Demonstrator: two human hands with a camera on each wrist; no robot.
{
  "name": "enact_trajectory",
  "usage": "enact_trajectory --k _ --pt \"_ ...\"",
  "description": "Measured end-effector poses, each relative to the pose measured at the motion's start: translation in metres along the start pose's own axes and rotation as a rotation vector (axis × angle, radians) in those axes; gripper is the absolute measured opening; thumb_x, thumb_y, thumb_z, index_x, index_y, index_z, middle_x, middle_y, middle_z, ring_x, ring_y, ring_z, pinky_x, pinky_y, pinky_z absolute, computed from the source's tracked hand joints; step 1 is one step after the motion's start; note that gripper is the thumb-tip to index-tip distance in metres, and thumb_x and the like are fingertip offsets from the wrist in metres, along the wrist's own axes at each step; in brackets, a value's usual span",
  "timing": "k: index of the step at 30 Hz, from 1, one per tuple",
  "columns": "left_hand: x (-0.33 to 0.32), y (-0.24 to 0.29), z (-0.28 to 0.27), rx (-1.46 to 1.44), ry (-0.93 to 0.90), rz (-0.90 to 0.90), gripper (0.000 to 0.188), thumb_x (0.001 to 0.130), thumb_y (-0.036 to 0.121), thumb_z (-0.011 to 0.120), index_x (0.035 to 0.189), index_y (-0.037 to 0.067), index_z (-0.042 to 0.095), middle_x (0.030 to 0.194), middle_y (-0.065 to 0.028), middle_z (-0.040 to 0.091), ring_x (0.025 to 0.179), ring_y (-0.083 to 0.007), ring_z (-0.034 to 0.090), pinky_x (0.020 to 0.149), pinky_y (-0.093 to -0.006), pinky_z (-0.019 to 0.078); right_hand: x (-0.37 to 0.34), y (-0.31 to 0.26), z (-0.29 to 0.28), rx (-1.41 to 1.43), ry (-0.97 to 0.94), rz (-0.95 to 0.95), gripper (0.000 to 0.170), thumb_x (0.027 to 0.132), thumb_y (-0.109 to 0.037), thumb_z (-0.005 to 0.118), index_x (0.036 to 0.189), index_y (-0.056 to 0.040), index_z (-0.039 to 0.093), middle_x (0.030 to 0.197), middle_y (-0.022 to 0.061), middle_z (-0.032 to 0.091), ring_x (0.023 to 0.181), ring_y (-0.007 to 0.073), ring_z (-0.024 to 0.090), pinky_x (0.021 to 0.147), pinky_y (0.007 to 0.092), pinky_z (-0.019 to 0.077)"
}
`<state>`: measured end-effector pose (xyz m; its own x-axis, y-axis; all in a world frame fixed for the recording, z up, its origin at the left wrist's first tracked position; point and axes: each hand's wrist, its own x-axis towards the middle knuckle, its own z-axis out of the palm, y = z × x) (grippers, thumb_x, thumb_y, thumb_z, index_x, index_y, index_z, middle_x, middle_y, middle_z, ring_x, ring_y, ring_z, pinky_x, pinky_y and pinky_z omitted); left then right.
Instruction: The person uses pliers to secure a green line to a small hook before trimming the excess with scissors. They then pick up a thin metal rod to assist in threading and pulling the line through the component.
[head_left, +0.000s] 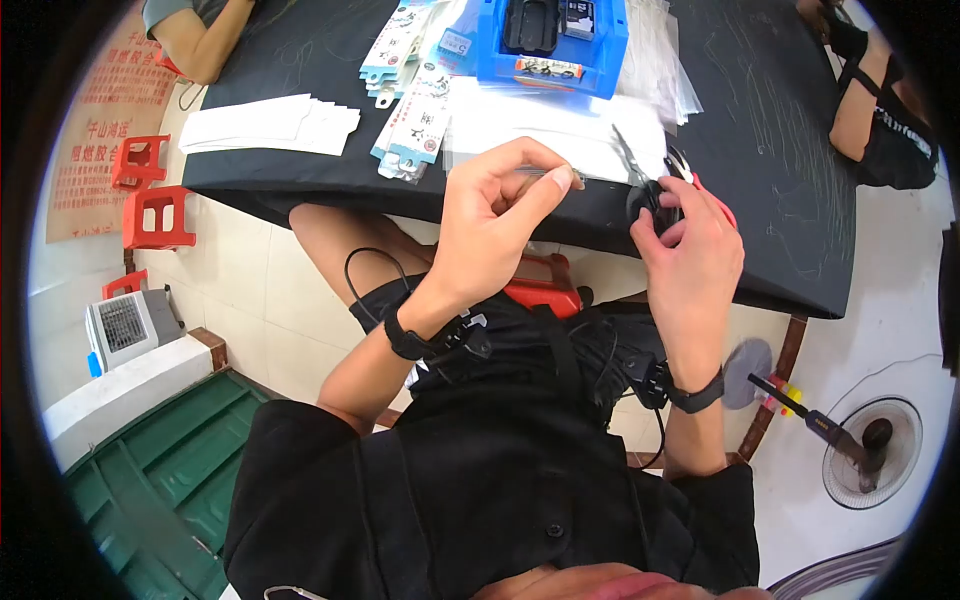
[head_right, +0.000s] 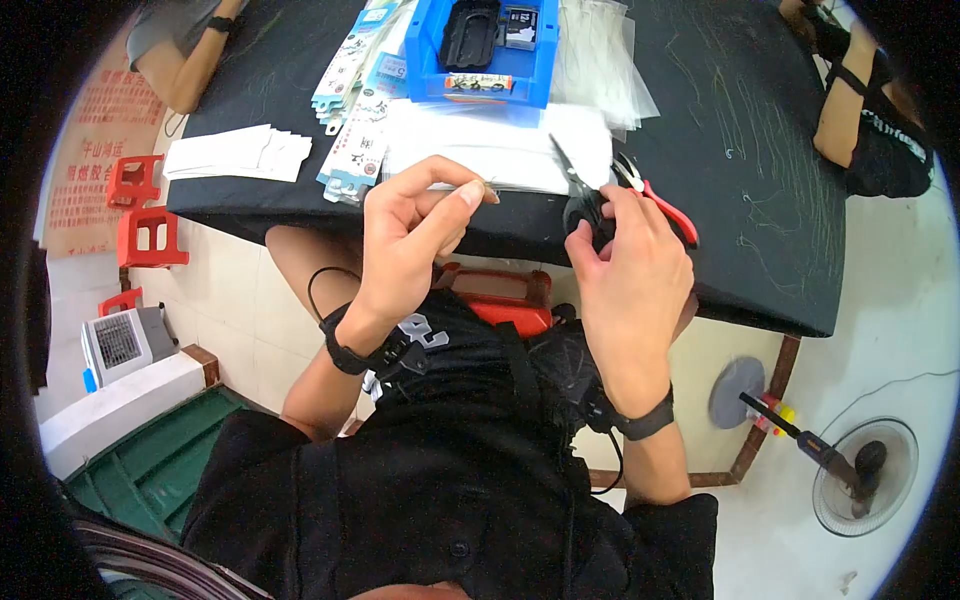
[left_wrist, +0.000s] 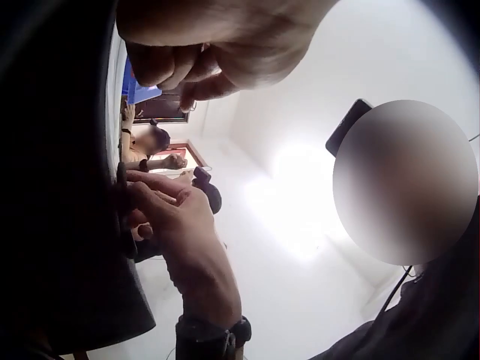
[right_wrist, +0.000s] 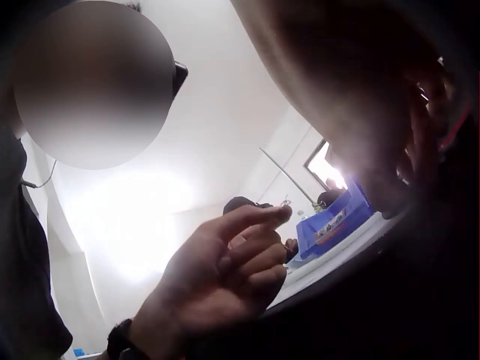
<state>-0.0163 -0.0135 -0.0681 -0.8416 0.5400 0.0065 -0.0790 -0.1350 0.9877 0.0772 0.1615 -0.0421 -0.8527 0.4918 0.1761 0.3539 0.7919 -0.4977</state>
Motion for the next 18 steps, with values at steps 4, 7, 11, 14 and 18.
enact_trajectory --k 4,7,11,14,18 --pt "0.013 -0.004 0.005 -0.016 -0.011 0.01 0.016 0.102 0.011 0.059 0.102 -0.004 0.066 0.059 0.0103 0.042 0.051 0.0009 0.027 0.048 -0.0225 0.0174 0.0 0.006 0.002 0.118 -0.002 0.006 0.037 0.079 -0.004 0.075 0.116 -0.0033 0.07 0.093 0.0104 0.069 0.06 0.0182 0.065 0.061 0.0345 0.0522" --pt "0.029 0.002 0.006 0.002 0.022 0.039 0.016 0.101 0.011 0.06 0.102 -0.003 0.067 0.059 0.0101 0.043 0.052 0.0005 0.028 0.049 -0.0226 0.0181 -0.001 0.011 0.001 0.311 -0.049 0.047 0.041 0.08 0.0 0.075 0.12 -0.0033 0.069 0.093 0.0091 0.068 0.061 0.0128 0.063 0.059 0.0296 0.051" --pt "0.054 -0.004 0.005 0.104 0.003 0.14 0.015 0.101 0.011 0.061 0.101 -0.002 0.069 0.059 0.0095 0.046 0.053 0.001 0.03 0.049 -0.0219 0.0195 0.001 0.024 0.005 0.709 -0.205 0.121 0.039 0.087 0.002 0.072 0.126 -0.0023 0.066 0.091 0.0042 0.068 0.063 0.0044 0.059 0.058 0.0215 0.0491" --pt "0.066 -0.021 0.008 0.089 0.036 0.139 0.013 0.097 0.012 0.063 0.096 0.0 0.07 0.058 0.0068 0.054 0.051 0.0024 0.031 0.048 -0.0234 0.0185 0.007 0.007 0.003 1.02 -0.159 0.199 0.035 0.092 0.001 0.069 0.127 -0.0005 0.064 0.089 0.0029 0.067 0.065 0.0027 0.058 0.059 0.0185 0.048" --pt "0.067 -0.02 0.0 0.086 0.007 0.107 0.014 0.097 0.012 0.063 0.095 0.0 0.07 0.057 0.0069 0.053 0.05 0.0019 0.032 0.047 -0.0235 0.0186 0.026 0.02 0.017 1.069 -0.239 0.111 0.029 0.095 -0.003 0.068 0.124 0.0002 0.064 0.083 0.0009 0.065 0.065 0.0015 0.056 0.056 0.0177 0.0431"
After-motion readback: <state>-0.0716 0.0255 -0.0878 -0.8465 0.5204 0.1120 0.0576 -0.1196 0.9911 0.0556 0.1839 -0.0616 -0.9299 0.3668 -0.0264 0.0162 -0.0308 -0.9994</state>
